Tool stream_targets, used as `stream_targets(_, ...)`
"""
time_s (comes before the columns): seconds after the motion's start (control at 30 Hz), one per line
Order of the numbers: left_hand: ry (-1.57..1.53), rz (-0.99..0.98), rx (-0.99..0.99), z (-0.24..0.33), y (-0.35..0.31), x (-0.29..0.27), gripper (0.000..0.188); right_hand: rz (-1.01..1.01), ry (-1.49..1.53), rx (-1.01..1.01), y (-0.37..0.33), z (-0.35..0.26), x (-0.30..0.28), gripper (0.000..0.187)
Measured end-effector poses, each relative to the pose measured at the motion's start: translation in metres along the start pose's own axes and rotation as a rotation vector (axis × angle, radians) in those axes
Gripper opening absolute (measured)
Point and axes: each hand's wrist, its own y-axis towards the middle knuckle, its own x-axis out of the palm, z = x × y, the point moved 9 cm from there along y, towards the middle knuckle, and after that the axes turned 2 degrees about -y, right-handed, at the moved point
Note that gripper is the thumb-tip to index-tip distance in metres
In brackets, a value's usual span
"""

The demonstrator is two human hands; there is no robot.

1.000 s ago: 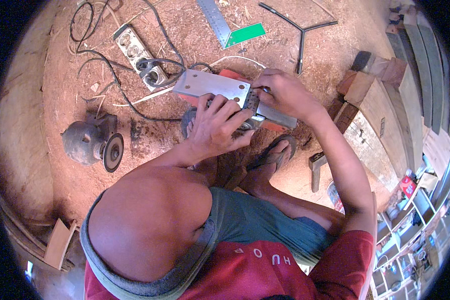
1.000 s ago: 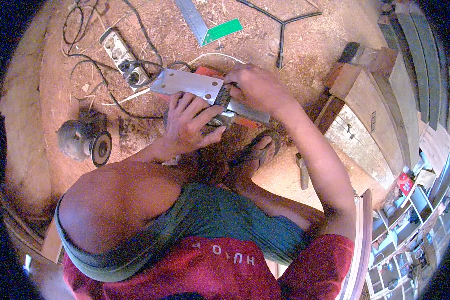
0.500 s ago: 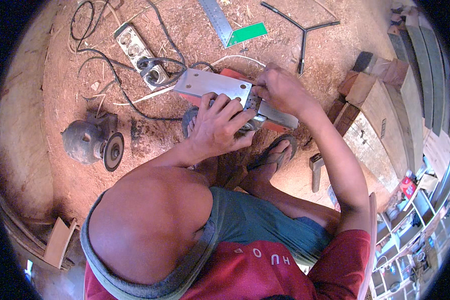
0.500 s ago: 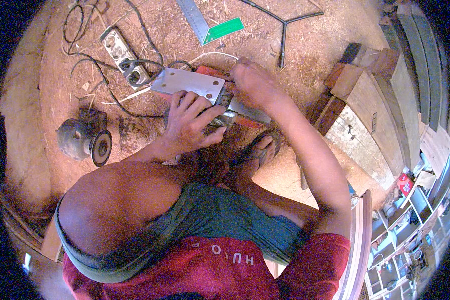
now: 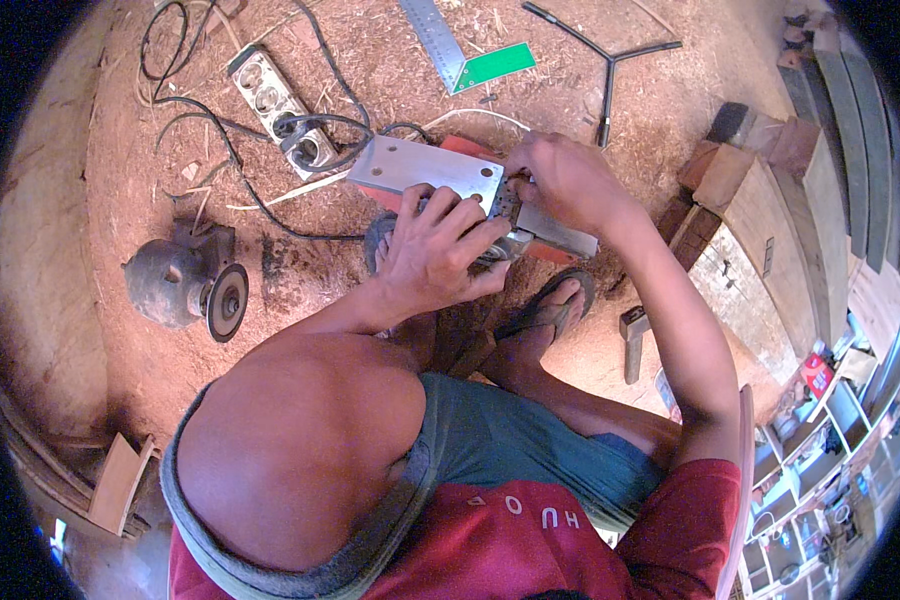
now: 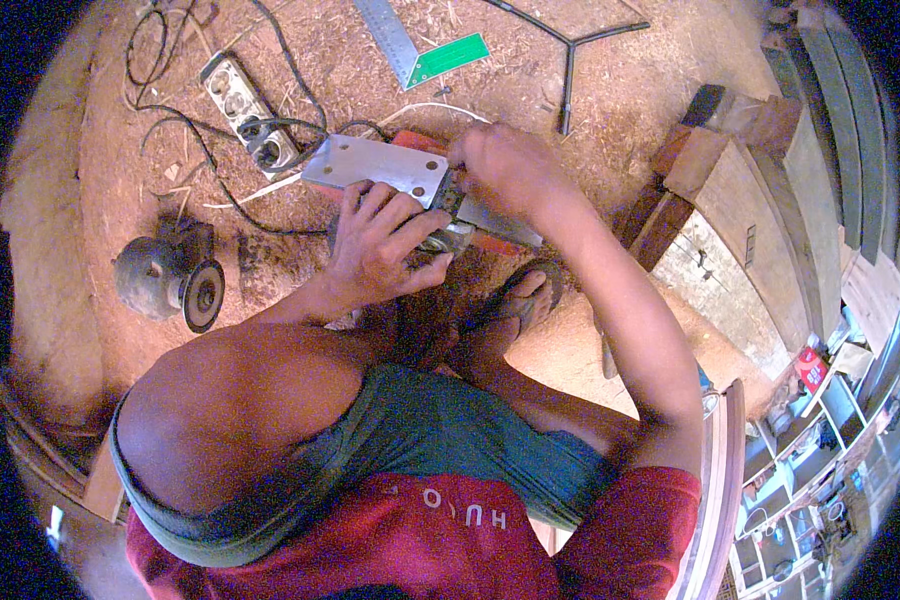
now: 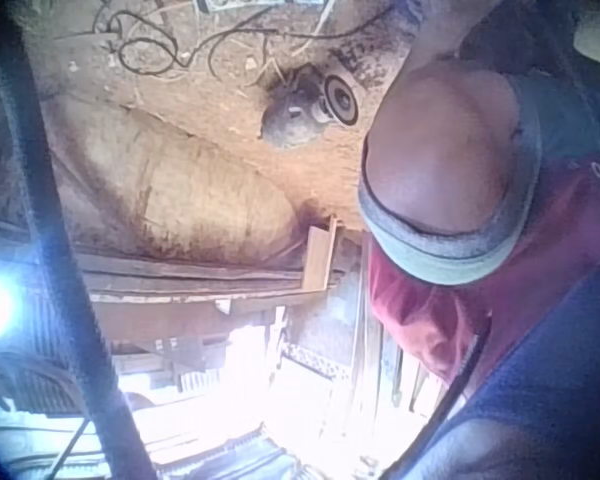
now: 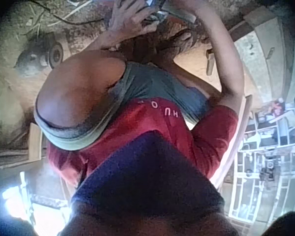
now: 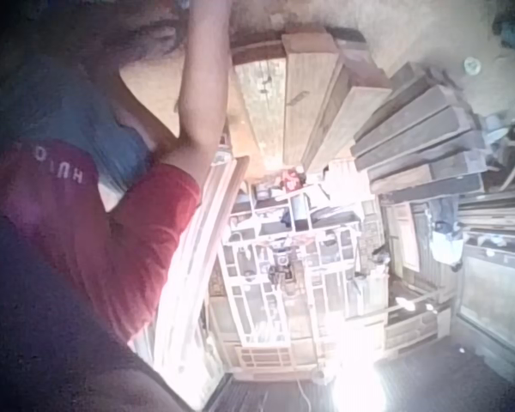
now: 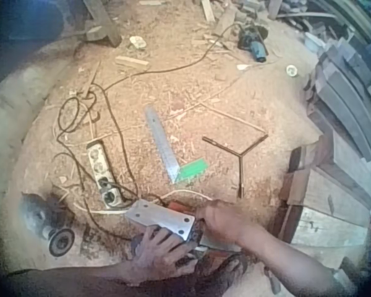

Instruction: The person uses a socket wrench to loosen bolts on an electric planer and removes a metal plate. They then check the alignment using a square ruler.

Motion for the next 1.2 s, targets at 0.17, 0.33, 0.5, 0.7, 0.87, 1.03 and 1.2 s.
stream_targets(0.17,-0.005,0.033,-0.002,-0.002,-0.004,0.0,0.046,-0.019,0.184,-0.282,-0.015,-0.026,-0.009,0.021)
stream_targets(0.33,-0.011,0.047,-0.008,-0.003,-0.005,0.002,0.044,-0.075,0.117,-0.212,-0.016,-0.026,-0.003,0.017)
stream_targets(0.5,-0.089,0.131,-0.049,-0.011,-0.012,-0.003,0.049,-0.066,-0.029,-0.171,-0.014,-0.028,0.004,0.017)
stream_targets(0.7,-0.109,0.156,-0.011,-0.011,-0.014,-0.004,0.047,-0.015,-0.11,-0.09,-0.021,-0.035,-0.001,0.018)
stream_targets(0.87,-0.049,0.152,0.014,-0.006,-0.015,-0.005,0.038,-0.036,-0.082,-0.129,-0.011,-0.026,0.0,0.017)
stream_targets(1.03,-0.073,0.163,0.024,-0.007,-0.016,-0.003,0.036,0.112,0.203,-0.177,0.003,0.019,-0.019,0.017)
stream_targets(1.2,-0.077,0.216,0.026,-0.008,-0.008,-0.011,0.041,0.085,0.125,-0.423,-0.006,-0.001,-0.005,0.018)
